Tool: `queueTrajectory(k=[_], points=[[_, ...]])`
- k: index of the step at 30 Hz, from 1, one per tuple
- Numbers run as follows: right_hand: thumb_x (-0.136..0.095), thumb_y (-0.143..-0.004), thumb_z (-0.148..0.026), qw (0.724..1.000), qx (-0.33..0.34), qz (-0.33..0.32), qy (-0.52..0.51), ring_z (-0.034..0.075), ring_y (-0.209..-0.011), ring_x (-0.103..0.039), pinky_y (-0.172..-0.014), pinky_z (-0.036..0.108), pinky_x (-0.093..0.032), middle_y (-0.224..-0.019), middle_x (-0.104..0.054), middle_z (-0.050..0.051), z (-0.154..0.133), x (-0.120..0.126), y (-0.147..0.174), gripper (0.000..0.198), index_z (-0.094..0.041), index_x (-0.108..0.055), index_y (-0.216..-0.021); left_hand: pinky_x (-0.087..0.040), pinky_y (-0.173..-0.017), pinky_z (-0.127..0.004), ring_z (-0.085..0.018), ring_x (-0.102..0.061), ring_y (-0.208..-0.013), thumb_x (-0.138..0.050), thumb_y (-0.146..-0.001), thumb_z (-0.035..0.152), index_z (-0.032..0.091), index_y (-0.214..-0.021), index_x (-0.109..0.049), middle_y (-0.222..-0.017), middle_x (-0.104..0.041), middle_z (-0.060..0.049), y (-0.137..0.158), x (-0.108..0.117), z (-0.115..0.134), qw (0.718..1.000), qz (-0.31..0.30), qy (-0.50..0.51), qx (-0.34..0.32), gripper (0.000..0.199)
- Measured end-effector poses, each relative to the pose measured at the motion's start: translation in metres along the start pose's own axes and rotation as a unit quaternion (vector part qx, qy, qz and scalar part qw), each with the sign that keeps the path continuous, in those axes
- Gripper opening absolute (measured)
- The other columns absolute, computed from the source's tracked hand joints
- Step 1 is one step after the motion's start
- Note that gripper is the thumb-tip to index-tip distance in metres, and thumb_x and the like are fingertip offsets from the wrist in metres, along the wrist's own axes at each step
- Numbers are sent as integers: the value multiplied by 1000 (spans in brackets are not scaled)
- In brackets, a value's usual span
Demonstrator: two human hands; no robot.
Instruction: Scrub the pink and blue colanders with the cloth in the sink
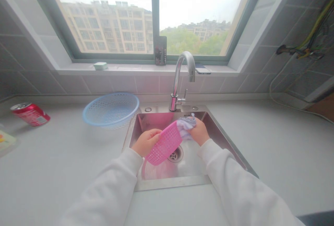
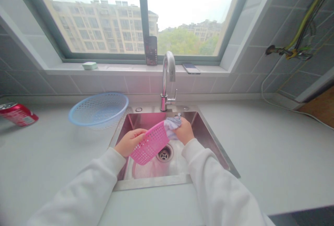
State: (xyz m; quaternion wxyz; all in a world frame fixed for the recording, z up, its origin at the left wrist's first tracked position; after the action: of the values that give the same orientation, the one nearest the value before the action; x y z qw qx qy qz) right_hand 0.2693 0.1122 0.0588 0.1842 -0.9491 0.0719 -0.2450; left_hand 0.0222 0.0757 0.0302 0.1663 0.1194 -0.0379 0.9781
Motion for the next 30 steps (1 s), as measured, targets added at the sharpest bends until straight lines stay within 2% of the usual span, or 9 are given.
queueTrajectory(k=[3, 7, 13, 15, 20, 23, 25, 27, 30], points=[[-73, -70, -37, 1000, 14, -7, -9, 25, -79, -72, -76, 38, -57, -84, -78, 6, -5, -1, 1, 19, -21, -71, -81, -49, -68, -29, -20, -66, -74, -63, -82, 42, 16, -97, -77, -86, -77, -7, 0, -4, -4, 1000, -4, 14, 17, 34], [-74, -73, -39, 998, 49, -27, -23, 25, -79, -72, -77, 39, -58, -84, -77, 6, -19, -6, 5, 21, -21, -72, -84, -46, -61, -28, -18, -62, -65, -61, -80, 39, 16, -93, -73, -76, -72, -3, 0, -4, -7, 999, 23, 11, 36, 28], [-76, -82, -43, 982, 138, -124, -30, 23, -83, -73, -82, 38, -60, -87, -78, 5, -47, -25, 16, 20, -24, -72, -82, -39, -60, -27, -17, -56, -64, -64, -81, 45, 19, -78, -67, -66, -65, 0, 1, 7, 5, 994, 71, -87, -5, 26], [-76, -81, -43, 984, 129, -116, -33, 24, -86, -74, -84, 39, -61, -90, -79, 6, -41, -20, 12, 20, -24, -74, -86, -39, -61, -28, -17, -55, -63, -61, -83, 46, 20, -76, -65, -65, -64, 1, 3, 11, 11, 989, 80, -126, -22, 28], [-75, -74, -44, 997, 69, -29, -10, 30, -83, -75, -78, 46, -61, -87, -79, 9, -23, 5, -3, 26, -22, -74, -87, -35, -60, -29, -17, -53, -62, -60, -82, 49, 21, -71, -61, -62, -59, 1, 8, 20, 17, 980, 117, -157, -22, 30], [-75, -79, -44, 994, 99, -49, -8, 26, -80, -74, -78, 42, -61, -85, -78, 8, -46, -8, 10, 23, -22, -73, -82, -34, -60, -29, -16, -52, -61, -58, -83, 48, 21, -71, -60, -61, -58, 2, 9, 19, 16, 976, 128, -174, -24, 30], [-72, -84, -41, 984, 142, -98, -36, 24, -81, -74, -82, 39, -60, -88, -78, 7, -68, -27, 24, 18, -23, -72, -82, -33, -59, -29, -16, -50, -60, -57, -83, 48, 22, -70, -59, -61, -57, 2, 8, 16, 15, 974, 124, -186, -24, 30], [-74, -84, -39, 974, 178, -137, -20, 23, -83, -73, -84, 37, -60, -87, -78, 6, -82, -41, 35, 16, -24, -72, -80, -31, -59, -29, -16, -49, -60, -57, -83, 47, 22, -68, -58, -60, -56, 2, 6, 14, 14, 974, 118, -194, -25, 29], [-69, -85, -35, 979, 160, -124, -2, 24, -86, -73, -86, 40, -60, -92, -79, 7, -72, -35, 27, 13, -24, -74, -83, -32, -59, -29, -16, -49, -60, -57, -81, 47, 21, -67, -58, -60, -56, 2, 6, 17, 16, 972, 129, -195, -24, 29]])
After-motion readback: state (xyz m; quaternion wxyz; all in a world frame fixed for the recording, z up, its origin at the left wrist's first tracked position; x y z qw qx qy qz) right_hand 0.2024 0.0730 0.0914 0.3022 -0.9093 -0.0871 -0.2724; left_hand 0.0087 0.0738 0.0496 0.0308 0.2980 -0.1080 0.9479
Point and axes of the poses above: each hand's wrist, its own y-axis away from the middle knuckle, its own x-axis out of the back of the hand, z = x × y, the point moved 8 cm from there along -y, towards the middle knuckle
